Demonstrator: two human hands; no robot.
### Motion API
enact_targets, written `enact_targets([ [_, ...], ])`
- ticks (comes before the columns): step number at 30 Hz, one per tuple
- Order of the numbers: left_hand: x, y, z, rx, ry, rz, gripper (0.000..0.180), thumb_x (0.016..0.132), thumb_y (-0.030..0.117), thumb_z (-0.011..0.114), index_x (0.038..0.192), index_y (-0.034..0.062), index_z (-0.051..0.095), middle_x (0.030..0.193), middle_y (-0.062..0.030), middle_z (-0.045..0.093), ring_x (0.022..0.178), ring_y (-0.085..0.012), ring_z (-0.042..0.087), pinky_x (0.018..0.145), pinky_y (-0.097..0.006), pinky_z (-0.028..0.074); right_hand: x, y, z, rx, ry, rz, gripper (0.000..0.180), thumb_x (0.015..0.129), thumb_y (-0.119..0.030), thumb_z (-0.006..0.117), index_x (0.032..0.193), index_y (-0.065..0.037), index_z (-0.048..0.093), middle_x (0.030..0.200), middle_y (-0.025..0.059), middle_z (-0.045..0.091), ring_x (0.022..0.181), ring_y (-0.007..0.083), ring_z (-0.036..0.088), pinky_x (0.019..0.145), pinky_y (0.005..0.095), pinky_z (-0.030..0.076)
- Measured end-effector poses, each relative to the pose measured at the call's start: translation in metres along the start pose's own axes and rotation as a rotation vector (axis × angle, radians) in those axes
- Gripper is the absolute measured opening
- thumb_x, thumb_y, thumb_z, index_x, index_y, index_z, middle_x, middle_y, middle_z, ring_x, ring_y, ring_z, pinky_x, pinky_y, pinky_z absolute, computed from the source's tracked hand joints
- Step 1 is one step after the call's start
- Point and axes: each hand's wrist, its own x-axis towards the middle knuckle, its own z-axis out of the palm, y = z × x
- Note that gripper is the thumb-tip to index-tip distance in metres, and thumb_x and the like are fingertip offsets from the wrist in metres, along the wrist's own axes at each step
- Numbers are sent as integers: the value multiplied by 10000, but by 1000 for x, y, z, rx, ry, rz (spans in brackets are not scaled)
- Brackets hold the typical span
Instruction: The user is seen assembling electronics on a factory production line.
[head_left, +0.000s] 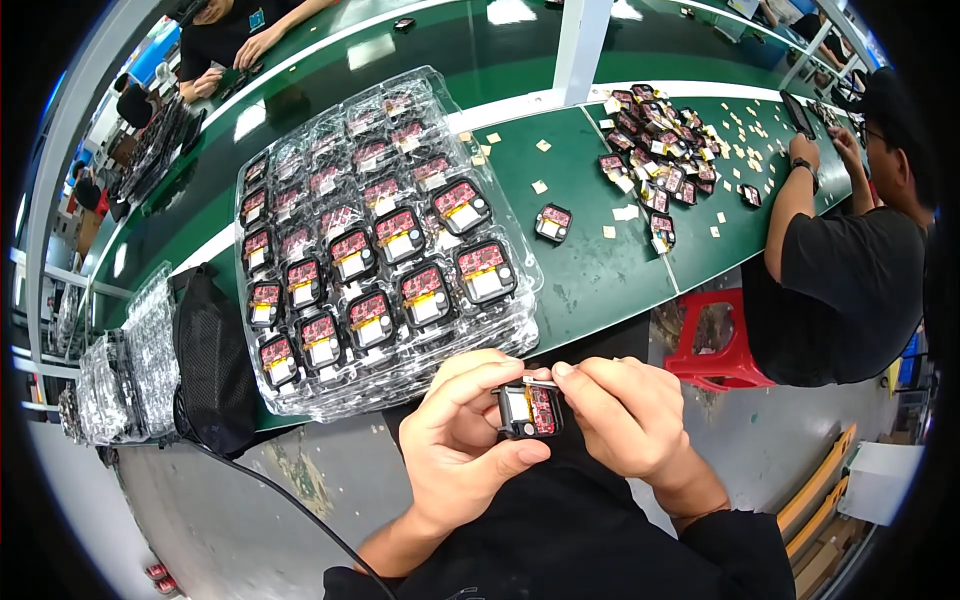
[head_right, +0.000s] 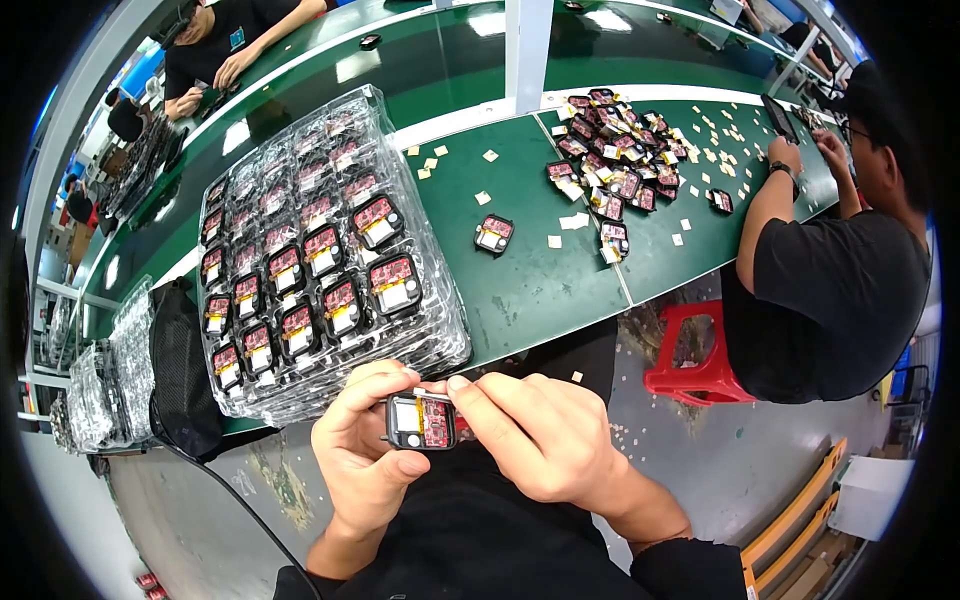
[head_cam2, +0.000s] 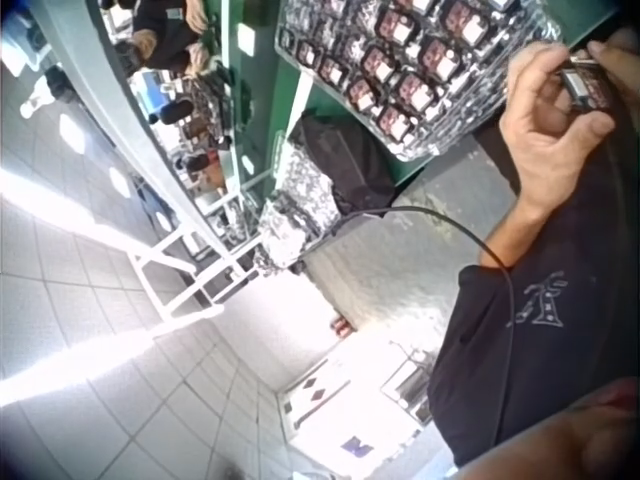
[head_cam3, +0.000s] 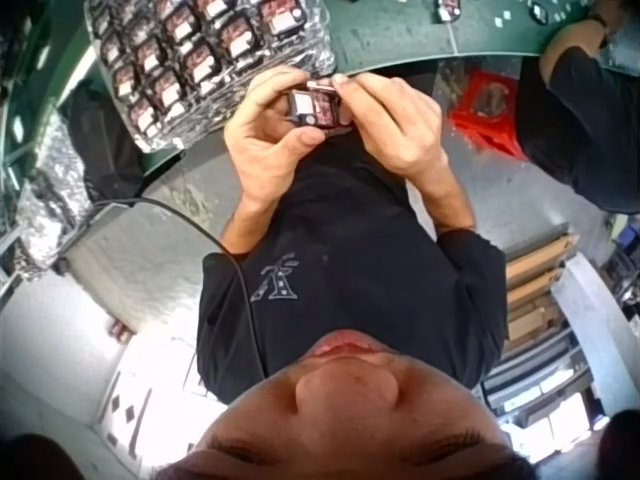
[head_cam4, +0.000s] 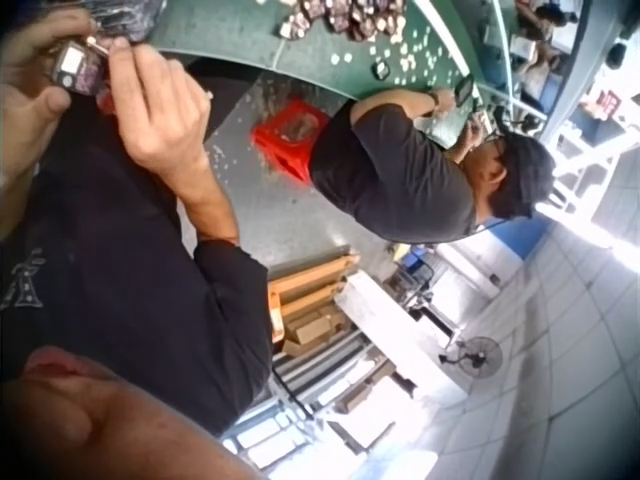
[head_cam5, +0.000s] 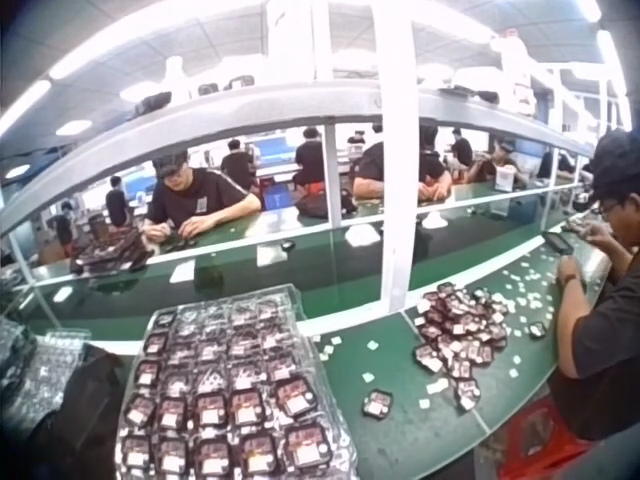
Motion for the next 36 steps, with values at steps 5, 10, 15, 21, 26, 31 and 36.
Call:
enact_targets([
  [5, -1, -3, -2, -1, 5, -6, 623, 799, -17, 871, 1341, -100, 576, 1364, -157, 499, 1268, -311, 608, 1050, -409, 547, 0, -1, 1, 81, 0, 70, 375, 707, 30, 769, 1081, 21, 744, 910, 95, 688, 628, 187, 648, 522, 296, 514],
  [10, -2, 0, -2, 41, 13, -24, 616, 798, -24, 868, 1340, -103, 587, 1369, -152, 497, 1245, -294, 616, 1039, -397, 554, 3, -2, 0, 262, -13, 182, 393, 691, 71, 774, 1078, 26, 726, 863, 102, 691, 683, 226, 700, 554, 325, 554],
  [15, -2, 1, 1, 94, 46, -31, 635, 788, -18, 877, 1354, -92, 598, 1375, -145, 499, 1191, -261, 632, 1002, -360, 572, -2, -1, 7, 150, -27, 142, 369, 715, 39, 756, 1083, 25, 735, 864, 92, 690, 659, 207, 681, 547, 313, 546],
  [21, -5, 2, -2, 176, 78, -55, 657, 786, 39, 894, 1365, -84, 609, 1388, -144, 527, 1117, -220, 654, 913, -306, 574, -6, 0, 10, 35, -11, 47, 401, 707, 0, 729, 1106, 38, 743, 845, 80, 677, 589, 164, 621, 519, 287, 508],
  [26, -8, 4, -4, 190, 72, -57, 658, 803, 33, 881, 1384, -84, 596, 1400, -153, 525, 1139, -227, 651, 922, -314, 572, -7, -1, 11, 43, -8, 28, 420, 682, 10, 721, 1100, 48, 743, 847, 89, 680, 583, 166, 618, 513, 291, 503],
  [31, -5, 9, -1, 162, 39, -38, 641, 820, -7, 853, 1393, -92, 578, 1425, -167, 497, 1209, -273, 637, 1011, -375, 567, -6, 0, 12, 98, 73, 52, 436, 653, 19, 718, 1087, 49, 745, 854, 98, 686, 583, 181, 622, 515, 297, 508],
  [36, -4, 9, -1, 125, 18, -38, 629, 831, -40, 830, 1398, -101, 565, 1431, -168, 484, 1249, -294, 620, 1043, -395, 563, -8, 2, 11, 94, 49, 45, 444, 646, 20, 720, 1088, 49, 743, 858, 101, 687, 592, 183, 627, 514, 300, 510],
])
